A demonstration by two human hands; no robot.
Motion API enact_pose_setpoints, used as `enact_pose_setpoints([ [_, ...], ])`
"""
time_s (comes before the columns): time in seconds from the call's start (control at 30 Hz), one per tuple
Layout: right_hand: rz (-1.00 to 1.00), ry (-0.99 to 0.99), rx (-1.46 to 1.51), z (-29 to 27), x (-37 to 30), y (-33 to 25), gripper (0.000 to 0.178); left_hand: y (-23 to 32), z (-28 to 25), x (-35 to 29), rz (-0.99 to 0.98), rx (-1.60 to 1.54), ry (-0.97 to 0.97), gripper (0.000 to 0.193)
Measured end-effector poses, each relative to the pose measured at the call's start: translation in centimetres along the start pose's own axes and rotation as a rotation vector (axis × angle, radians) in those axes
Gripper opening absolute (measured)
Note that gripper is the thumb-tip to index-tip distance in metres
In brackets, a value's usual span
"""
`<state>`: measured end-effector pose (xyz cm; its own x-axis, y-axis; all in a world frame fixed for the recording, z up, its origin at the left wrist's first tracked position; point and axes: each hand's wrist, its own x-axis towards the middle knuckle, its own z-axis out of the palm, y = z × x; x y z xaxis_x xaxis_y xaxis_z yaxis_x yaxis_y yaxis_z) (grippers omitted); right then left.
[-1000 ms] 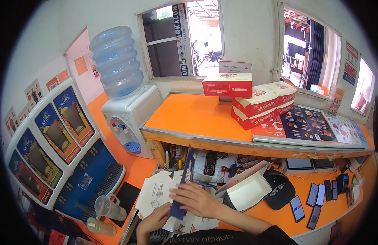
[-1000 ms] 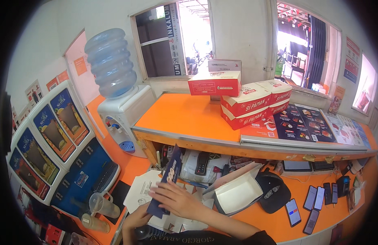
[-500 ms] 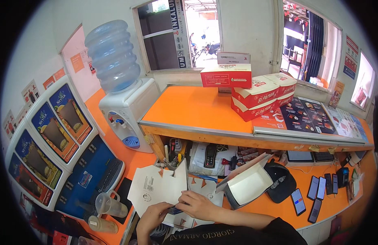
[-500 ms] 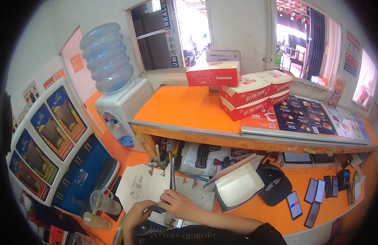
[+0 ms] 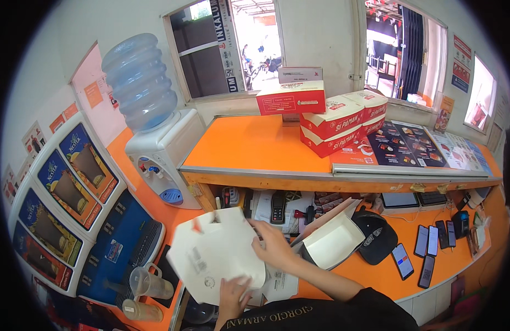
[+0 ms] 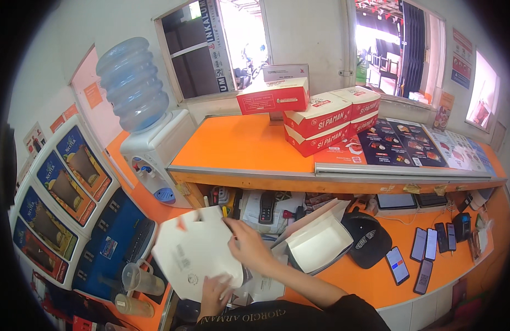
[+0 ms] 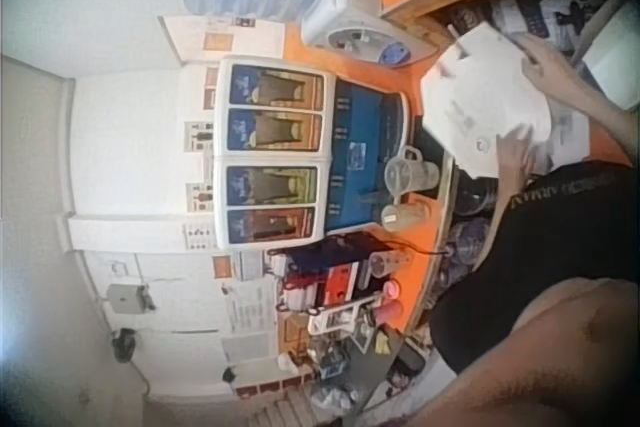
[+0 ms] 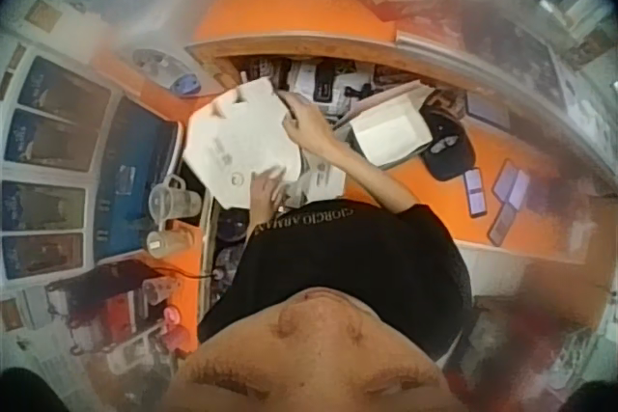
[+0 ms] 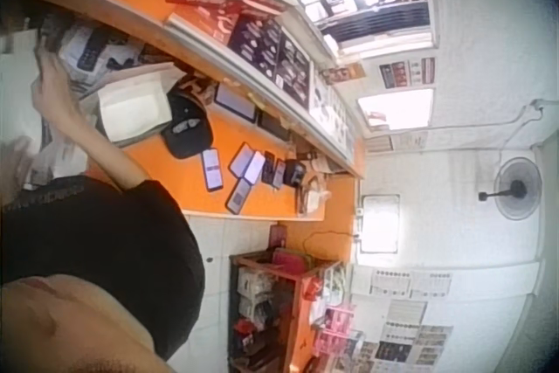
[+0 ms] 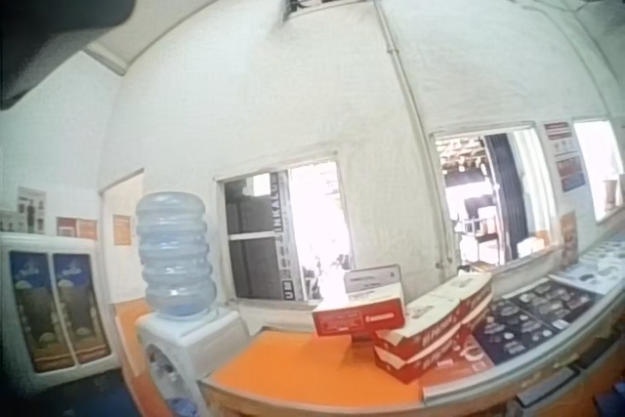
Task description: The person assembles cardboard food boxes by folding pre-cut cardboard sheets into a rectangular box shape and then stacking the completed boxes on a counter.
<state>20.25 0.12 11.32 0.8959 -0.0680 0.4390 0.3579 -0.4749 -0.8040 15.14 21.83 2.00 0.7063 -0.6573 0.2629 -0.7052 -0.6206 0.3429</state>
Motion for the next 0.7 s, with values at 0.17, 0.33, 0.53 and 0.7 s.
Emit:
enact_pose_setpoints([
  [0.17,-0.634,-0.009,-0.152,2.4,-3.6,-1.6,0.043,-0.7,-2.9,3.0,-0.084,-1.877,0.467,0.063],
  [0.33,-0.965,-0.247,-0.377,2.4,-5.2,-2.8,0.04,-1.2,-7.8,4.2,-0.428,-1.78,0.627,0.054],
  [0.53,-1.06,-0.202,-0.392,2.2,-4.9,-3.4,0.031,-0.9,-10.1,4.5,-0.517,-1.657,0.541,0.039],
  [0.7,-0.845,-0.088,0.032,1.7,-4.3,-5.2,0.035,-0.9,-9.3,4.8,-0.458,-1.525,0.711,0.039],
])
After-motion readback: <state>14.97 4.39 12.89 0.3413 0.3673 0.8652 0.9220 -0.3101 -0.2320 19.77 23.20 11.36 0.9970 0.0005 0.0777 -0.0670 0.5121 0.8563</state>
